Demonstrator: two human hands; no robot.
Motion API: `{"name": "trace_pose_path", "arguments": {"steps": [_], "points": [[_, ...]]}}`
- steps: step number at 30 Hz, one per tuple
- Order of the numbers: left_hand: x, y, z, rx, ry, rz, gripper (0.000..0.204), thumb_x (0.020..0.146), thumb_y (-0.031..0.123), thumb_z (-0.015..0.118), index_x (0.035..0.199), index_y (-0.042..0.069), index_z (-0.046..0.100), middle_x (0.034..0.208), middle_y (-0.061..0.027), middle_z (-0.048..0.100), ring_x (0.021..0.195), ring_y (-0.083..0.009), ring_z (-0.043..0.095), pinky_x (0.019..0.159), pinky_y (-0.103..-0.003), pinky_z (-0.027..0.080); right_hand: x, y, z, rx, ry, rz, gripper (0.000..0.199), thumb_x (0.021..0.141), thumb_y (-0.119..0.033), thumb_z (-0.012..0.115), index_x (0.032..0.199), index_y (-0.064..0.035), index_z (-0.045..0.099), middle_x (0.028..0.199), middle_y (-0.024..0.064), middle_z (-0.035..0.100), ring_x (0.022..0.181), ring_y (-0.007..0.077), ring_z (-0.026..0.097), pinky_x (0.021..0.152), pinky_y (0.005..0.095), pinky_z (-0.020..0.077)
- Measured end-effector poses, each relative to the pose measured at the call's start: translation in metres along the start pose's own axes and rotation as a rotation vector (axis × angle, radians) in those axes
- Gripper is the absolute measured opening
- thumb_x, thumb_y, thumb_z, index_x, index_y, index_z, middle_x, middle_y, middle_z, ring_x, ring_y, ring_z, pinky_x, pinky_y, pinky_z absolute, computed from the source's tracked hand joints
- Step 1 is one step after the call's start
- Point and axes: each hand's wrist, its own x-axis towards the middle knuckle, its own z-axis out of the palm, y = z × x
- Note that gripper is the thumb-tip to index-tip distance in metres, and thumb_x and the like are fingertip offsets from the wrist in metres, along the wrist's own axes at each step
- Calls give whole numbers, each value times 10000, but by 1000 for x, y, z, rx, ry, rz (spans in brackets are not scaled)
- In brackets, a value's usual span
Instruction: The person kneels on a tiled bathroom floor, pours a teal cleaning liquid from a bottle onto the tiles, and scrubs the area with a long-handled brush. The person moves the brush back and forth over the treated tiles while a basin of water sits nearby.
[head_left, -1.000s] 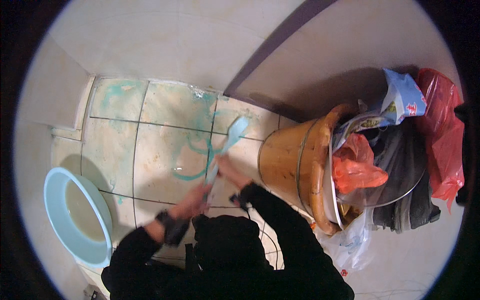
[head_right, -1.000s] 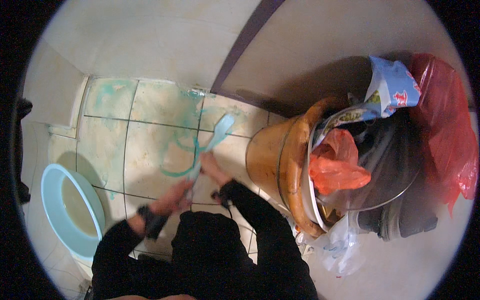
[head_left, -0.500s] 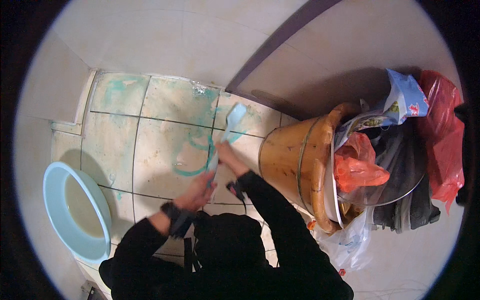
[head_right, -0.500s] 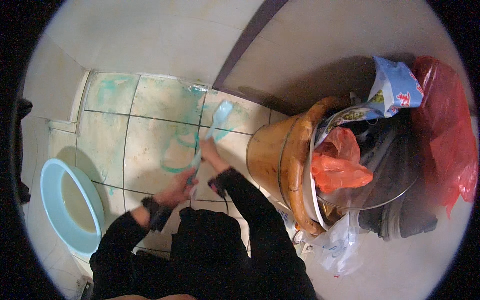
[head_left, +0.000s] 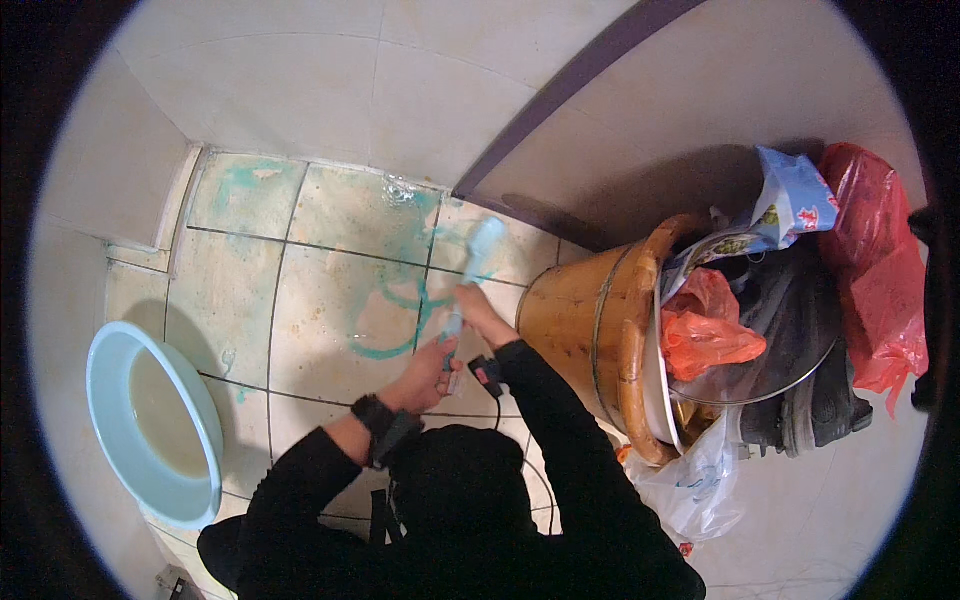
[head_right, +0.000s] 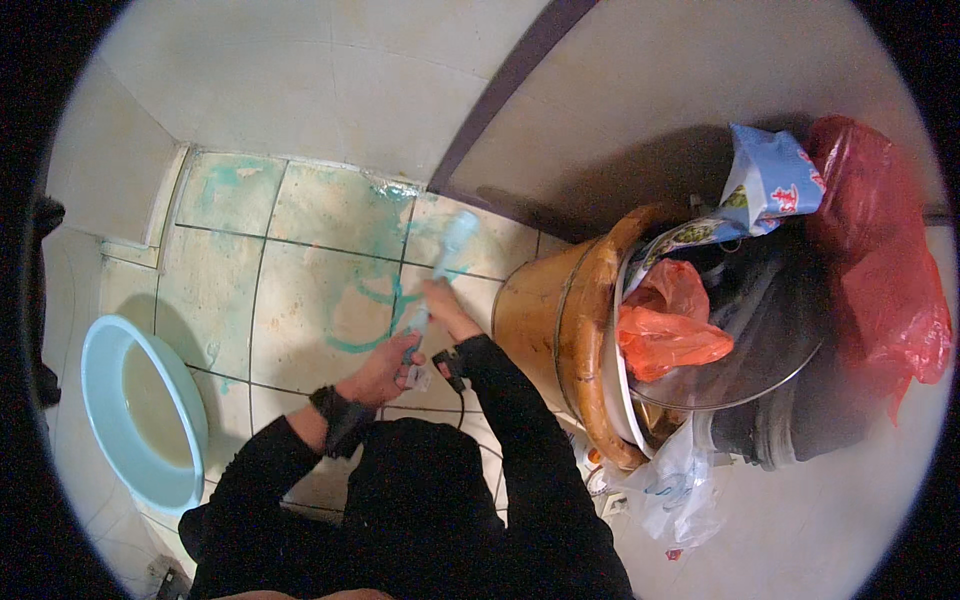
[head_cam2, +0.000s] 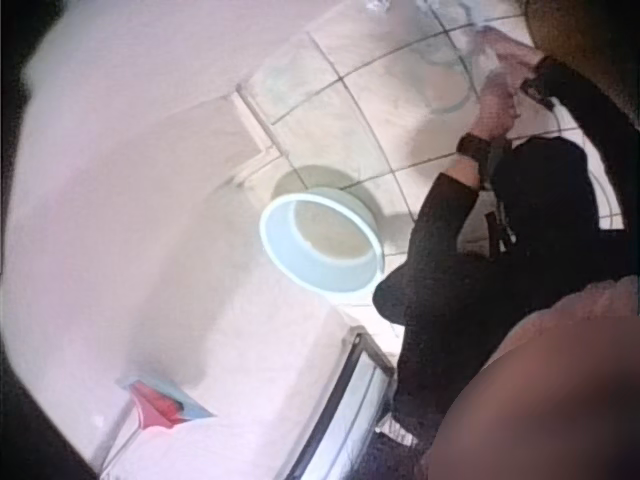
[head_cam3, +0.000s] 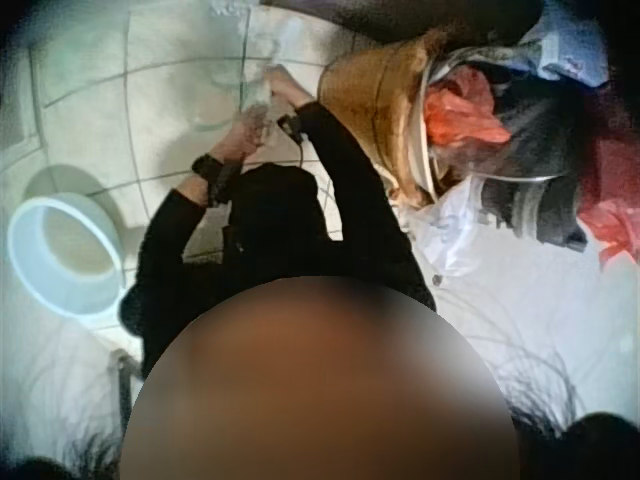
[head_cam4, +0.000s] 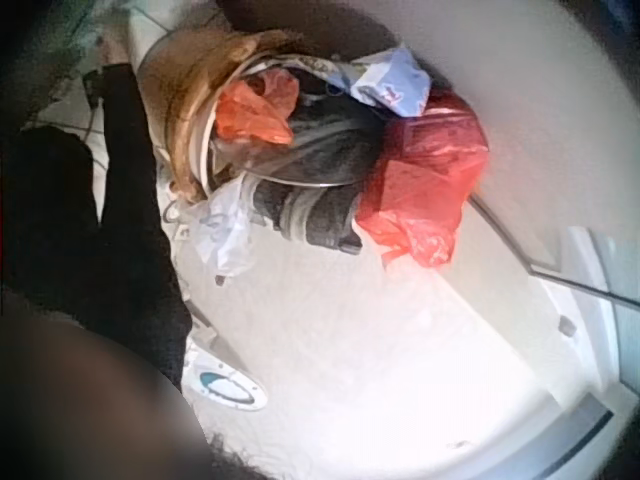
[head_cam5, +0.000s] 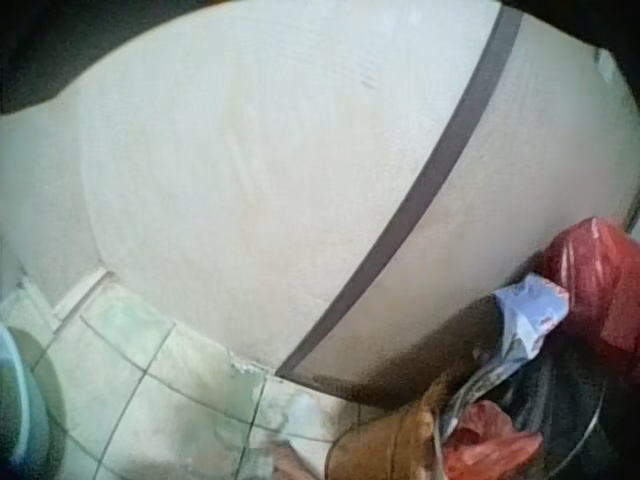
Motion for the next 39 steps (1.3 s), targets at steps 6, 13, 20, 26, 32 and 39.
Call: {"name": "trace_pose_path", "arguments": {"steps": [6, 13, 20, 26, 32, 39], "points": [[2, 1, 2, -40, 110, 108, 208, 902, 310, 505, 1069, 194, 460, 654, 32, 465, 451, -62, 356, 353, -198, 271, -2, 0, -1, 31, -173, -178, 305, 868, -278, 472, 827, 21, 515, 670, 82, 530, 547, 208, 534, 441, 364, 437], [2, 10, -4, 168, -143, -6, 237, 886, 301, 533, 1042, 148, 443, 695, 36, 478, 541, -70, 447, 407, -202, 320, 1, 11, -4, 164, 57, 88, 275, 854, -290, 512, 917, -24, 540, 638, 65, 542, 477, 202, 489, 426, 338, 415], [0, -6, -4, 88, 35, -41, 219, 902, 293, 512, 1077, 175, 455, 678, 43, 417, 522, -47, 418, 402, -193, 314, 4, 19, 1, -3, -28, -173, 277, 864, -265, 477, 922, -2, 546, 701, 119, 600, 591, 275, 582, 494, 399, 458], [-5, 5, -9, 22, 76, 125, 231, 893, 296, 538, 1070, 156, 486, 643, 34, 466, 480, -69, 423, 368, -192, 320, 3, 23, 10, 93, -29, -162, 207, 848, -172, 477, 824, 26, 531, 725, 150, 487, 604, 291, 529, 509, 390, 421], [-18, 20, -11, 195, 85, 7, 193, 892, 260, 535, 1034, 131, 513, 637, 8, 502, 496, -80, 456, 384, -203, 383, 1, 26, 24, -99, 107, -45, 265, 871, -225, 438, 864, 33, 500, 853, 248, 573, 859, 360, 576, 695, 469, 463], [-34, 40, 28, 130, 336, 104, 151, 914, 233, 495, 1007, 114, 491, 631, 29, 465, 524, -83, 486, 417, -210, 422, 19, 20, 32, -1, 198, -42, 292, 869, -269, 451, 800, 11, 493, 690, 178, 573, 655, 321, 584, 529, 430, 465]]}}
